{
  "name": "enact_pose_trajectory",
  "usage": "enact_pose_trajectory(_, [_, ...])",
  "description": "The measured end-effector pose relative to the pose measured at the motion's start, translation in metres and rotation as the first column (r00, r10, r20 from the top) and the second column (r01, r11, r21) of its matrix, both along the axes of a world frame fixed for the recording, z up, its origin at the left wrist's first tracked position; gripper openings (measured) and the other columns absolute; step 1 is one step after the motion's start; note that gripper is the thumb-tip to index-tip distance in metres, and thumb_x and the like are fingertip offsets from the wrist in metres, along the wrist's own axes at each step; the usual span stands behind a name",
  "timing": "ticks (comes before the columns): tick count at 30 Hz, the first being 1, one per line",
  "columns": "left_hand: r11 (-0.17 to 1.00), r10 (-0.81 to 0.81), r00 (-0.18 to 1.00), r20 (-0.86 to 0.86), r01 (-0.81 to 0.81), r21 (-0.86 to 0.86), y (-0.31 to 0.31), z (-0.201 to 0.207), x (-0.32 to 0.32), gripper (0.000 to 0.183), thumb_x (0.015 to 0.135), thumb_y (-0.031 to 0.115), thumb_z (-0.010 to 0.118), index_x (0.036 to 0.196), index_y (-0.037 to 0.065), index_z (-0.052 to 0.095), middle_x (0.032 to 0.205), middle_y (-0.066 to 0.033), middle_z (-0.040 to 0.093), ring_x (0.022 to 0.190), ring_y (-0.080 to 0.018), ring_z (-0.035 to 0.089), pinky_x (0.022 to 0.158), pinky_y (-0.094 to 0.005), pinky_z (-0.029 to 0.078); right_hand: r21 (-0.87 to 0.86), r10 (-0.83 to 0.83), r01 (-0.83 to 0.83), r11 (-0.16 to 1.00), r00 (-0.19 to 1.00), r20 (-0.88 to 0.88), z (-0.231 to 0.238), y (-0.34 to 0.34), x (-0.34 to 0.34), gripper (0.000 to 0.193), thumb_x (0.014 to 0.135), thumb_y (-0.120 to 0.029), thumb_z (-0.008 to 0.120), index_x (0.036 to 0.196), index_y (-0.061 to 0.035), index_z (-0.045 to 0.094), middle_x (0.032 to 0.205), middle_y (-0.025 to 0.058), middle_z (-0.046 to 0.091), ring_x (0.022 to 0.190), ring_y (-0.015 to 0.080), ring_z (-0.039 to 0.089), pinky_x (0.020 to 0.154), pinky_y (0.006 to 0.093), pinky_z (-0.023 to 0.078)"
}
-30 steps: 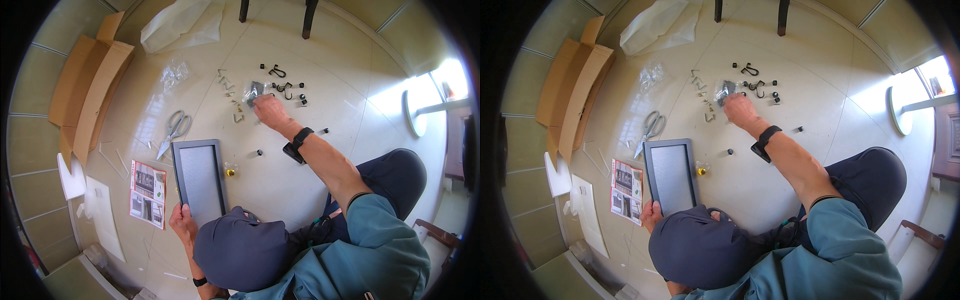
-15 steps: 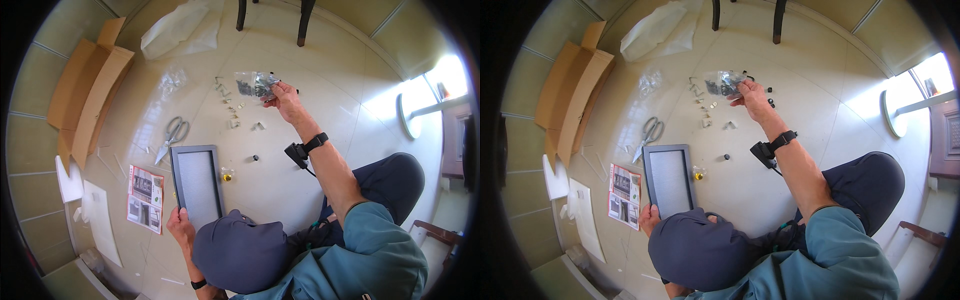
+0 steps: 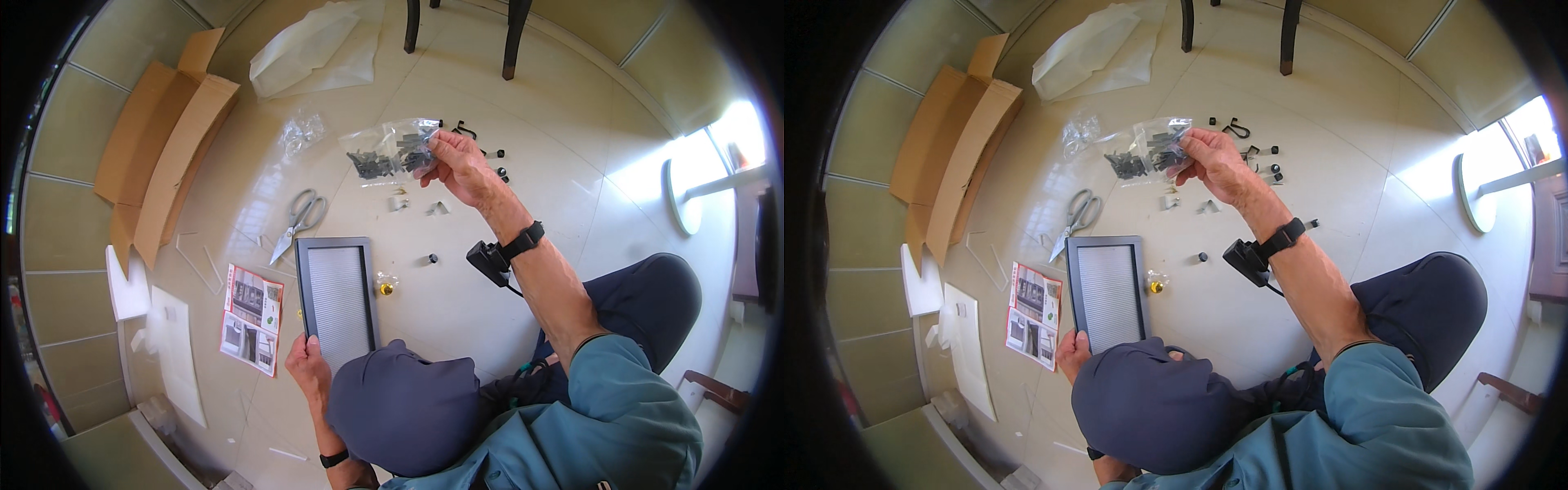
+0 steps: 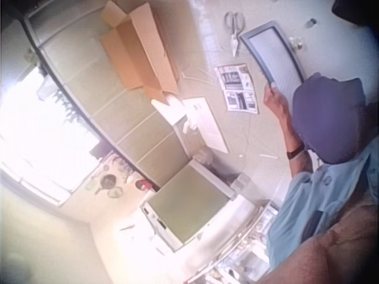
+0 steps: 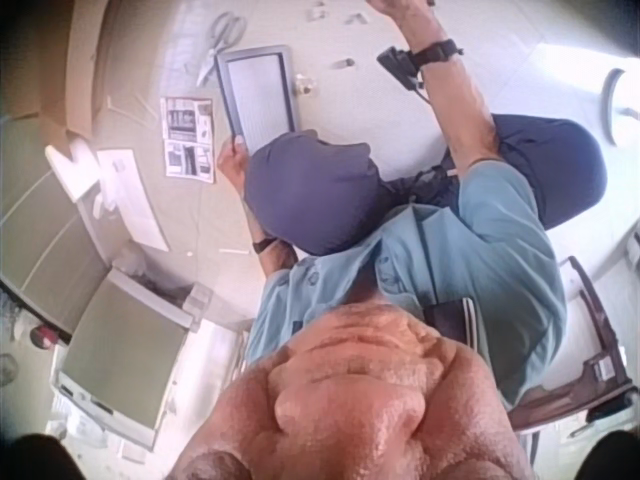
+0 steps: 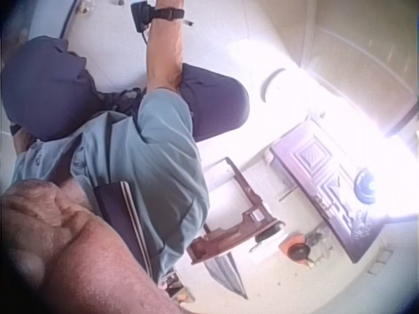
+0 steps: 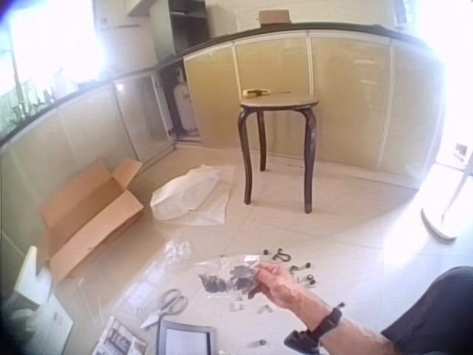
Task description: The person unboxes and assembles a frame and its components by hand on the floor, cutting open plastic packaging using shears and sorting out small hardware items.
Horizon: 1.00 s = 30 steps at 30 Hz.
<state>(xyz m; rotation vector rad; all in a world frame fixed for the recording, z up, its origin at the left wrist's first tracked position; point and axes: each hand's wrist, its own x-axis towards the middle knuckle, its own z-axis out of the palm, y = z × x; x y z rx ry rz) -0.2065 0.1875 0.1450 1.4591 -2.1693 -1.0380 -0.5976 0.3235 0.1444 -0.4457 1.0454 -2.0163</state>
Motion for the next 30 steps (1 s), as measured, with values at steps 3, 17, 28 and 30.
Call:
enact_pose_trajectory(3, [1.0, -0.007, 1.0, 0.021, 0.008, -0.008, -0.001, 0.002, 0.0, 0.019, 0.091, 0.007, 0.055, 0.099, -0.006, 0.065, 0.07, -0.0068, 0.058, 0.061, -0.014, 0.048, 0.057, -0.0315, 0.041, -0.022, 0.016, -0.016, 1.0, 1.0, 0.013, 0.002, -0.002, 0.003, 0.023, 0.099, -0.021, 0.058, 0.108, -0.0005, 0.064, 0.093, 0.01, 0.071, 0.076, 0.0189, 0.07, 0.064, 0.0315, 0.056])
enact_pose_trajectory(17, [0.999, -0.014, 0.997, 0.076, 0.016, -0.031, -0.003, 0.007, -0.003, 0.019, 0.091, 0.008, 0.055, 0.096, -0.007, 0.064, 0.066, -0.0037, 0.05, 0.061, -0.0124, 0.043, 0.056, -0.0315, 0.037, -0.023, 0.014, -0.013, 1.0, 0.999, 0.052, -0.011, -0.007, 0.004, 0.023, 0.099, -0.023, 0.058, 0.104, -0.0009, 0.063, 0.088, 0.009, 0.07, 0.073, 0.0174, 0.069, 0.063, 0.032, 0.056])
enact_pose_trajectory(28, [1.0, -0.01, 0.996, 0.092, 0.009, 0.003, -0.003, 0.01, -0.007, 0.018, 0.091, 0.006, 0.054, 0.098, -0.007, 0.065, 0.067, -0.0033, 0.051, 0.061, -0.0118, 0.043, 0.056, -0.0296, 0.037, -0.038, -0.007, 0.011, 0.999, 0.996, 0.09, -0.012, -0.007, 0.003, 0.023, 0.099, -0.023, 0.059, 0.105, -0.0014, 0.064, 0.086, 0.0073, 0.069, 0.07, 0.0155, 0.066, 0.06, 0.0315, 0.056])
enact_pose_trajectory(30, [1.0, -0.012, 0.996, 0.092, 0.012, 0.006, -0.004, 0.009, -0.005, 0.018, 0.091, 0.006, 0.055, 0.098, -0.007, 0.065, 0.067, -0.0034, 0.052, 0.061, -0.0118, 0.043, 0.056, -0.0297, 0.037, -0.037, -0.009, 0.013, 0.999, 0.996, 0.085, -0.012, -0.006, 0.003, 0.023, 0.099, -0.023, 0.059, 0.105, -0.0015, 0.064, 0.085, 0.0071, 0.069, 0.07, 0.0154, 0.066, 0.06, 0.0315, 0.056])
